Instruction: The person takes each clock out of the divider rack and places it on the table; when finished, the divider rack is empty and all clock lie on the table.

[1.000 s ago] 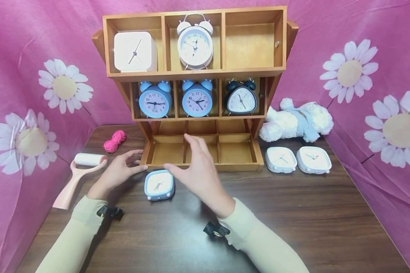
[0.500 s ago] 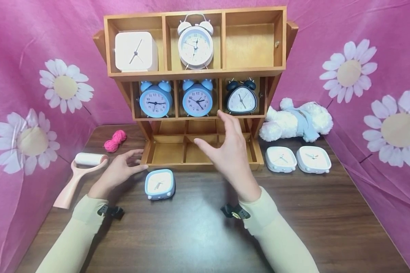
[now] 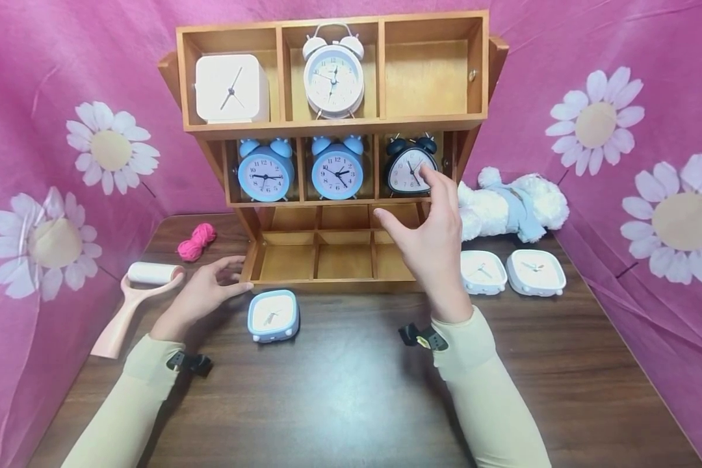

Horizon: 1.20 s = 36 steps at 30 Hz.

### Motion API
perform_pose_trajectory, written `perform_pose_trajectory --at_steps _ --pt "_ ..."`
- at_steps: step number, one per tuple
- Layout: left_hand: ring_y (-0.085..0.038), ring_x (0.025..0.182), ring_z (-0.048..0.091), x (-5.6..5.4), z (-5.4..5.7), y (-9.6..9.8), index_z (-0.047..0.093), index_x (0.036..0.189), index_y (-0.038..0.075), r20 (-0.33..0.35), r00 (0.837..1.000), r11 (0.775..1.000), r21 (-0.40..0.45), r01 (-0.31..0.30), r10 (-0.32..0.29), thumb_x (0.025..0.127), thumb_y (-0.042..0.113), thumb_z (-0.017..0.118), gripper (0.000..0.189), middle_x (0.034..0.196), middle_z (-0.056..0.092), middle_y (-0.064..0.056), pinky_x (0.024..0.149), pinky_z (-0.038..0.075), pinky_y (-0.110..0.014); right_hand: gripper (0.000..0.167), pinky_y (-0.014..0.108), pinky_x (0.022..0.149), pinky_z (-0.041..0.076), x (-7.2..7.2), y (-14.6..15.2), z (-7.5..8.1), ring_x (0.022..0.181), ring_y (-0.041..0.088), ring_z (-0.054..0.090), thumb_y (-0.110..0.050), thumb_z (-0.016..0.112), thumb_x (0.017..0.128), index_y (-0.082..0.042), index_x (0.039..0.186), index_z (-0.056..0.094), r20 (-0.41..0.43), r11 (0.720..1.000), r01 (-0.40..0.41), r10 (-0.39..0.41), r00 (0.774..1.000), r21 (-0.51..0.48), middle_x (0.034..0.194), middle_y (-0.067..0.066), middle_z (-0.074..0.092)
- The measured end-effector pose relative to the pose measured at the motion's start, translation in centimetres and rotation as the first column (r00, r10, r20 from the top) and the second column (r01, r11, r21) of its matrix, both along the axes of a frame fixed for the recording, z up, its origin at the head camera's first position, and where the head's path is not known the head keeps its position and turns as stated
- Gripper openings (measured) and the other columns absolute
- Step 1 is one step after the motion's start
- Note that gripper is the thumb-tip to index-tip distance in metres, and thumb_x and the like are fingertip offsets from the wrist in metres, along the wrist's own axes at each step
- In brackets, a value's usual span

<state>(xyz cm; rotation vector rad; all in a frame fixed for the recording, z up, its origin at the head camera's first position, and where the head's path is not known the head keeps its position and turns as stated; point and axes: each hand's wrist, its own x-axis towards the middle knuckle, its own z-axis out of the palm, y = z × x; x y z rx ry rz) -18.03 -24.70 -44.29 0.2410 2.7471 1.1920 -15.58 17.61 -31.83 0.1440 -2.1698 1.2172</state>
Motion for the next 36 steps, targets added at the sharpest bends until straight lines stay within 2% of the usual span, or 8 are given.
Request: perform_pose_trajectory --at_steps 5,12,20,27,36 --pt "-0.038 0.131 0.075 0.1 0.1 0.0 0.056 0.162 0.006 0.008 1.0 1.0 0.003 -0.002 0.002 0.103 0.034 0.085 0.072 0.15 0.072 -0.023 0.109 0.058 -0.058 0.088 0.043 0.131 0.042 -0.6 0.5 -0.3 0.151 0.024 0.054 -0.019 0.098 0.087 0.0 0.161 0.054 0.0 0.998 0.035 -0.035 0.999 -0.046 0.159 0.02 0.057" --pt "-0.039 0.131 0.075 0.0 0.1 0.0 0.055 0.162 0.006 0.008 1.0 1.0 0.005 0.004 -0.004 0.103 0.033 0.085 0.072 0.151 0.071 -0.023 0.108 0.059 -0.058 0.089 0.046 0.126 0.042 -1.6 1.3 -0.9 0.148 0.021 0.053 -0.022 0.098 0.087 -0.002 0.162 0.054 0.018 0.993 0.085 -0.084 0.996 -0.086 0.158 0.016 0.057" --pt "-0.039 0.131 0.075 0.0 0.1 0.0 0.055 0.162 0.005 0.003 1.0 1.0 0.003 0.003 -0.003 0.103 0.032 0.084 0.071 0.15 0.071 -0.024 0.107 0.059 -0.058 0.09 0.042 0.124 0.041 -3.1 1.5 -1.6 0.145 0.028 0.052 -0.021 0.098 0.086 0.001 0.161 0.053 0.014 0.987 0.129 -0.129 0.992 -0.091 0.157 0.022 0.055" --pt "-0.038 0.131 0.075 0.0 0.1 -0.1 0.055 0.163 0.007 0.008 1.0 1.0 -0.008 -0.006 0.006 0.102 0.031 0.085 0.071 0.147 0.073 -0.022 0.108 0.059 -0.058 0.093 0.033 0.129 0.037 -3.9 1.1 -2.0 0.152 0.026 0.051 -0.026 0.099 0.085 0.0 0.162 0.052 0.042 0.981 0.17 -0.166 0.985 -0.098 0.158 0.021 0.053" --pt "-0.038 0.13 0.075 0.0 0.0 0.1 0.056 0.162 0.006 0.002 1.0 1.0 -0.01 0.002 -0.002 0.102 0.032 0.085 0.071 0.146 0.074 -0.022 0.107 0.059 -0.055 0.099 0.038 0.13 0.038 -4.7 0.6 -2.4 0.153 0.03 0.049 -0.028 0.1 0.083 0.0 0.164 0.05 0.039 0.977 0.199 -0.197 0.98 -0.07 0.16 0.023 0.05"
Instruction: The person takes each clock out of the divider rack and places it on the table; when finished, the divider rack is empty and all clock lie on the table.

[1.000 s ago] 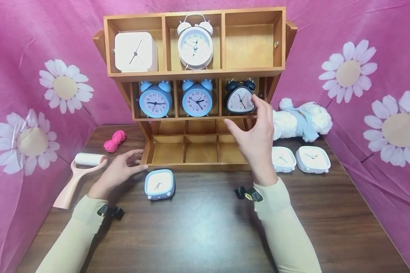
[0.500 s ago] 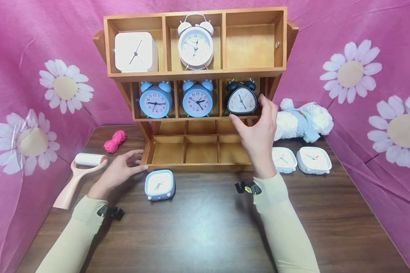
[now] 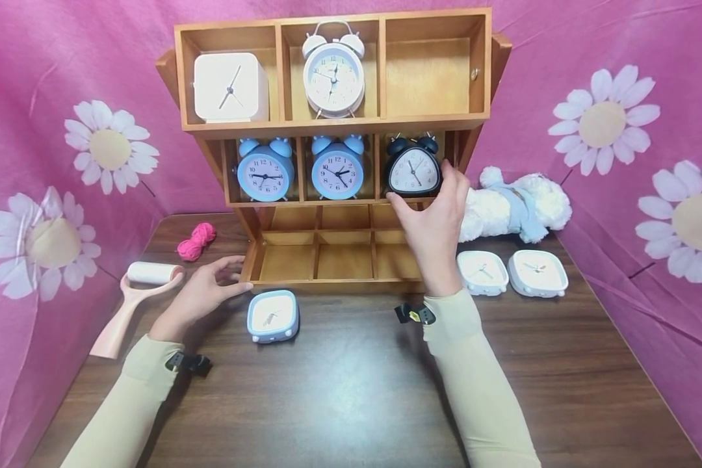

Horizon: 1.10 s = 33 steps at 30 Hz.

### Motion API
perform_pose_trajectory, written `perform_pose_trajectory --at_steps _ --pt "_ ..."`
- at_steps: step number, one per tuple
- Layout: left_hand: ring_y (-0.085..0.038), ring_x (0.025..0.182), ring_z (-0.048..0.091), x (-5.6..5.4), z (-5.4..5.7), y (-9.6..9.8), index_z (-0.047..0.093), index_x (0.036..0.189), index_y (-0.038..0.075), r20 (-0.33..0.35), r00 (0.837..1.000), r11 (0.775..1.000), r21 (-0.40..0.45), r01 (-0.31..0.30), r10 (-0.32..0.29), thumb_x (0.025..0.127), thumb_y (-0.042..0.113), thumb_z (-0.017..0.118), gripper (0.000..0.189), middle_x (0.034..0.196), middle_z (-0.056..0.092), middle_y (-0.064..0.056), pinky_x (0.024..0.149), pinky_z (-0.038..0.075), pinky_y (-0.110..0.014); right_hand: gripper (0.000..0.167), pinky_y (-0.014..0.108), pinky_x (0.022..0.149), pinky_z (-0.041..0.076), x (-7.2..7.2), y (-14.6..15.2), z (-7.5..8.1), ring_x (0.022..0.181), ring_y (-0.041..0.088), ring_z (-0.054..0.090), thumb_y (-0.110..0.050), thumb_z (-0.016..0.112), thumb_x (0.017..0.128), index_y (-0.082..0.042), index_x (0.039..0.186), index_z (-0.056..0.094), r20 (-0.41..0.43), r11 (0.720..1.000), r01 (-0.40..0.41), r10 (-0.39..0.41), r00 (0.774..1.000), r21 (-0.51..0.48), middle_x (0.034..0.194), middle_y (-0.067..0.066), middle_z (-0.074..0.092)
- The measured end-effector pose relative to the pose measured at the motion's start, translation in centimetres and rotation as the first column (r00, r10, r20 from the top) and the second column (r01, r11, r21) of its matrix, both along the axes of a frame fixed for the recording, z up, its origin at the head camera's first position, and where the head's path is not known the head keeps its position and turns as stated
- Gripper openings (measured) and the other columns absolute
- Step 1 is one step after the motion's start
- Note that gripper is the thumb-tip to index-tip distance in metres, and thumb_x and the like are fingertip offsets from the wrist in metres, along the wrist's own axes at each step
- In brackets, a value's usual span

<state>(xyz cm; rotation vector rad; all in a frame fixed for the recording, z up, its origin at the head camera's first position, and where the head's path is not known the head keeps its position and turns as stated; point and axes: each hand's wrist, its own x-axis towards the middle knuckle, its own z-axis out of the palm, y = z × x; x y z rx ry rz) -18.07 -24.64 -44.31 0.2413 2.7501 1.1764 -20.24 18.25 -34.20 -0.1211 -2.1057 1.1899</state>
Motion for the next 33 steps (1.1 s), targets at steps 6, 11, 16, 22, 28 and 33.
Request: perform_pose_trajectory --at_steps 6,11,16,22,28,33 --pt "-0.038 0.13 0.075 -0.1 0.2 0.1 0.056 0.162 0.006 0.0 1.0 1.0 -0.002 -0.001 0.001 0.103 0.032 0.084 0.071 0.148 0.073 -0.023 0.106 0.059 -0.054 0.1 0.043 0.132 0.037 -0.2 -0.4 0.1 0.154 0.033 0.047 -0.03 0.099 0.084 0.002 0.164 0.048 0.011 0.999 0.022 -0.022 1.0 0.026 0.161 0.024 0.048" --pt "-0.038 0.13 0.075 -0.1 0.1 0.0 0.056 0.162 0.006 0.007 1.0 1.0 0.002 -0.003 0.003 0.102 0.03 0.085 0.07 0.148 0.073 -0.022 0.106 0.059 -0.054 0.099 0.044 0.132 0.037 -0.3 -0.6 0.0 0.154 0.035 0.047 -0.029 0.099 0.085 0.002 0.164 0.047 0.01 0.998 0.038 -0.039 0.999 0.042 0.16 0.025 0.047" --pt "-0.037 0.129 0.076 0.0 0.0 -0.1 0.056 0.162 0.006 0.007 1.0 1.0 -0.006 -0.004 0.004 0.103 0.03 0.085 0.071 0.147 0.074 -0.022 0.104 0.06 -0.052 0.098 0.045 0.131 0.038 -0.3 -0.8 -0.2 0.155 0.034 0.045 -0.028 0.098 0.087 0.001 0.165 0.046 0.019 0.998 0.043 -0.044 0.999 0.042 0.162 0.025 0.046" --pt "-0.037 0.129 0.076 0.0 0.0 0.0 0.055 0.162 0.007 0.008 1.0 1.0 -0.013 -0.002 0.003 0.102 0.032 0.085 0.071 0.146 0.074 -0.022 0.105 0.06 -0.054 0.099 0.044 0.132 0.037 -0.3 -0.8 -0.4 0.155 0.032 0.045 -0.03 0.097 0.087 0.0 0.165 0.045 0.043 0.998 0.063 -0.064 0.997 0.032 0.162 0.023 0.046" --pt "-0.037 0.129 0.076 -0.1 0.1 0.0 0.056 0.162 0.007 0.012 1.0 1.0 -0.001 -0.004 0.004 0.103 0.029 0.085 0.07 0.145 0.075 -0.021 0.104 0.06 -0.051 0.1 0.044 0.132 0.037 -0.7 -1.1 -0.5 0.156 0.034 0.042 -0.031 0.097 0.087 0.001 0.166 0.044 0.028 0.997 0.074 -0.075 0.997 0.038 0.163 0.025 0.045" --pt "-0.037 0.128 0.076 0.0 0.0 -0.1 0.056 0.162 0.007 0.01 1.0 1.0 -0.001 -0.006 0.006 0.102 0.03 0.085 0.07 0.141 0.077 -0.022 0.1 0.06 -0.046 0.101 0.045 0.132 0.038 -1.0 -1.5 -0.5 0.156 0.036 0.043 -0.032 0.098 0.086 0.001 0.165 0.045 0.011 0.995 0.094 -0.094 0.995 0.039 0.163 0.026 0.045"
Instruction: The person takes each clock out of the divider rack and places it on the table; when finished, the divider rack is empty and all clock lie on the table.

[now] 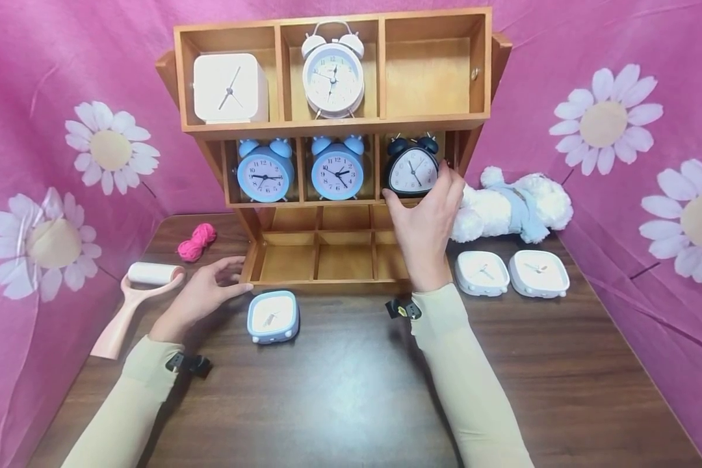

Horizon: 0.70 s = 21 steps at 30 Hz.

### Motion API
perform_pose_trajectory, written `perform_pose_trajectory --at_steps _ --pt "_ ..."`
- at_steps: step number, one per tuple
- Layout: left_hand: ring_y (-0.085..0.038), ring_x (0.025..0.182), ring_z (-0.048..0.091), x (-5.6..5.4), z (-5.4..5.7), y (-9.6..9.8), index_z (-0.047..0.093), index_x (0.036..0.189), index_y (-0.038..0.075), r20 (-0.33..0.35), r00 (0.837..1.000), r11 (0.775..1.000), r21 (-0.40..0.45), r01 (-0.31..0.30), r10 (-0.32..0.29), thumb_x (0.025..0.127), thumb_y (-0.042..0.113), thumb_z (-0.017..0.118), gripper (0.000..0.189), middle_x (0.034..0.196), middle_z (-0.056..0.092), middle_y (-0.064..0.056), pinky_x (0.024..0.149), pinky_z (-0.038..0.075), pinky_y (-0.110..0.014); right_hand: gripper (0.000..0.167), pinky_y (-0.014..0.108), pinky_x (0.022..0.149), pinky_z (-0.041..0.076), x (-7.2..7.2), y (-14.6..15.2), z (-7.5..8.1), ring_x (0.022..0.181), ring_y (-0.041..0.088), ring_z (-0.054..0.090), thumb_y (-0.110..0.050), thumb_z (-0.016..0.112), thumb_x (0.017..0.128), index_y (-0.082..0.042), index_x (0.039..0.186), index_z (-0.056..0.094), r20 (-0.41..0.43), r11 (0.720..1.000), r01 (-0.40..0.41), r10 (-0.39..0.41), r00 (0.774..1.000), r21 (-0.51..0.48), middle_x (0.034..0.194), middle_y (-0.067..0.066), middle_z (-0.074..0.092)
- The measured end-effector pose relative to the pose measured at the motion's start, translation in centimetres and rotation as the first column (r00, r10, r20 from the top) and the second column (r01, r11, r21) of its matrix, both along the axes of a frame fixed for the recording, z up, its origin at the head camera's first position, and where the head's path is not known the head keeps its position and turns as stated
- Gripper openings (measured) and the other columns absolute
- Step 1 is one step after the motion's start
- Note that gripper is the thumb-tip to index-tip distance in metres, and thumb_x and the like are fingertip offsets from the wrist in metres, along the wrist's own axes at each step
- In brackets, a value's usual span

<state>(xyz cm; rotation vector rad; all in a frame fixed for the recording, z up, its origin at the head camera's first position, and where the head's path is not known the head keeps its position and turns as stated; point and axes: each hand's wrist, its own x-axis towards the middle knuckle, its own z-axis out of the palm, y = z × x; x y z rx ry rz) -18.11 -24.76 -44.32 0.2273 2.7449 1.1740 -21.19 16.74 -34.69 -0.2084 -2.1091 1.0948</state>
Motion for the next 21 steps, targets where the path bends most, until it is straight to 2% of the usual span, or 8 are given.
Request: perform_pose_trajectory --at_steps 7,16,21 --pt "-0.038 0.13 0.076 -0.07 0.16 0.01 0.056 0.162 0.007 -0.005 1.0 1.0 -0.01 -0.004 0.004 0.103 0.032 0.085 0.07 0.147 0.074 -0.022 0.103 0.06 -0.051 0.098 0.045 0.131 0.038 -0.06 -0.04 0.12 0.154 0.037 0.044 -0.033 0.096 0.087 0.002 0.164 0.047 -0.016 1.0 0.005 -0.005 1.0 0.009 0.16 0.026 0.047" --pt "-0.038 0.129 0.076 0.04 -0.03 0.14 0.056 0.162 0.006 -0.003 1.0 1.0 0.004 -0.001 0.001 0.103 0.032 0.084 0.07 0.145 0.074 -0.023 0.1 0.06 -0.045 0.093 0.046 0.129 0.039 -0.2 0.21 0.01 0.151 0.038 0.046 -0.033 0.096 0.085 0.001 0.159 0.051 -0.032 0.999 0.009 -0.008 0.999 0.038 0.156 0.027 0.05" --pt "-0.038 0.131 0.075 -0.06 -0.08 0.12 0.055 0.162 0.007 0.003 1.0 1.0 0.011 -0.002 0.002 0.103 0.032 0.084 0.07 0.15 0.071 -0.022 0.104 0.061 -0.052 0.091 0.046 0.127 0.041 -0.25 0.45 0.18 0.148 0.038 0.047 -0.035 0.096 0.084 0.001 0.156 0.052 -0.032 0.999 0.004 -0.002 0.999 0.047 0.153 0.026 0.05"
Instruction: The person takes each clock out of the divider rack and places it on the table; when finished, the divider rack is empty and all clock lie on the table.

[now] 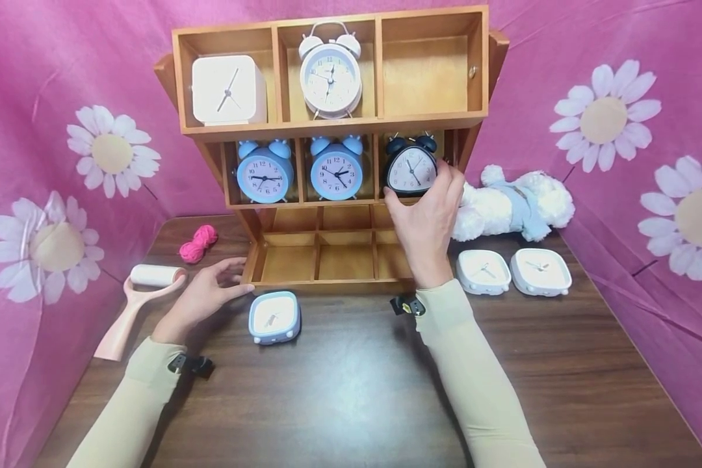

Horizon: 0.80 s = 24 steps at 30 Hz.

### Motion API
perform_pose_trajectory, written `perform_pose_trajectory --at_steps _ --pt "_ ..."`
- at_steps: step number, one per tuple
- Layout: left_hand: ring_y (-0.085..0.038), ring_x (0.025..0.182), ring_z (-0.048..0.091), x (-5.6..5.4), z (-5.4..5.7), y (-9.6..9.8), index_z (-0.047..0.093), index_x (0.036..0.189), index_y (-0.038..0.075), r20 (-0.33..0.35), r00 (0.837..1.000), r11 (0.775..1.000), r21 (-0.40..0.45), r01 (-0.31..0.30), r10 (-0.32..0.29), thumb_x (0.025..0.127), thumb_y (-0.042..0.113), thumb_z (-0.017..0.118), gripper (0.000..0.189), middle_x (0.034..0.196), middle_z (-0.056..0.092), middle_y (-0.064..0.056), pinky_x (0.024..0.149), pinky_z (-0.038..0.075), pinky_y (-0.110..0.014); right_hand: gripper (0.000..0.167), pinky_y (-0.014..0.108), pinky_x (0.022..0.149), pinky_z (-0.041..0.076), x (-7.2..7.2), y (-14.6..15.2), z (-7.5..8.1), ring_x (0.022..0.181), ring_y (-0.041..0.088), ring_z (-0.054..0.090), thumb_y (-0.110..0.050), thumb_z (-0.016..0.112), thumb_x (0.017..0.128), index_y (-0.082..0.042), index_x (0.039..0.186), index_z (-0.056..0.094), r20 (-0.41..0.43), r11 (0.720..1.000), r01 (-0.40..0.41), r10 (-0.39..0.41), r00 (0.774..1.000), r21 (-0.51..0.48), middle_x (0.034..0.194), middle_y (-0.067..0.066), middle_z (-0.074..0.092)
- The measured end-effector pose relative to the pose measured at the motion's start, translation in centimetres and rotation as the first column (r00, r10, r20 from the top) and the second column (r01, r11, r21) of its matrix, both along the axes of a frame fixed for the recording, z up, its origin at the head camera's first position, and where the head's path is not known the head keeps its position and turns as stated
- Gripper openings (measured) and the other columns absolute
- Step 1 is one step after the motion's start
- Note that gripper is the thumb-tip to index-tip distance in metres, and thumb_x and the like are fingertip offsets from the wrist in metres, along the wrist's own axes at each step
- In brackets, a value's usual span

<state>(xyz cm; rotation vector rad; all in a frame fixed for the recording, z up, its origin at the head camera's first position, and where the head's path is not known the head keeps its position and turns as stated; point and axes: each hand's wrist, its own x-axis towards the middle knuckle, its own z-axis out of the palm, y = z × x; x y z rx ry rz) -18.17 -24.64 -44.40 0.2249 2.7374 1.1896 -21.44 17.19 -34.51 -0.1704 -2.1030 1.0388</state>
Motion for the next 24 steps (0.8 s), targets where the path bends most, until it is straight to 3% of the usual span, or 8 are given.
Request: perform_pose_trajectory --at_steps 6,16,24 --pt "-0.038 0.13 0.075 0.0 -0.1 -0.1 0.055 0.163 0.007 -0.005 1.0 1.0 -0.004 -0.002 0.002 0.102 0.03 0.085 0.071 0.149 0.072 -0.022 0.105 0.06 -0.054 0.089 0.046 0.124 0.044 0.0 0.3 0.2 0.145 0.036 0.05 -0.035 0.095 0.083 0.002 0.153 0.054 -0.023 1.0 -0.013 0.013 1.0 -0.01 0.149 0.026 0.052" --pt "-0.038 0.128 0.076 0.0 -0.1 0.0 0.055 0.163 0.007 0.004 1.0 1.0 -0.012 0.0 0.0 0.102 0.032 0.085 0.071 0.143 0.075 -0.023 0.097 0.061 -0.043 0.09 0.047 0.123 0.046 0.5 0.7 0.5 0.143 0.035 0.057 -0.037 0.096 0.082 0.001 0.153 0.055 -0.018 0.999 -0.027 0.027 0.999 -0.016 0.15 0.024 0.057" --pt "-0.037 0.129 0.077 0.1 0.0 -0.1 0.055 0.163 0.008 0.0 1.0 1.0 -0.01 -0.002 0.002 0.102 0.03 0.085 0.071 0.144 0.075 -0.022 0.102 0.061 -0.051 0.089 0.046 0.121 0.046 1.1 1.1 1.2 0.142 0.034 0.056 -0.039 0.096 0.083 0.0 0.152 0.056 0.002 0.999 -0.033 0.033 0.999 -0.019 0.149 0.024 0.057"
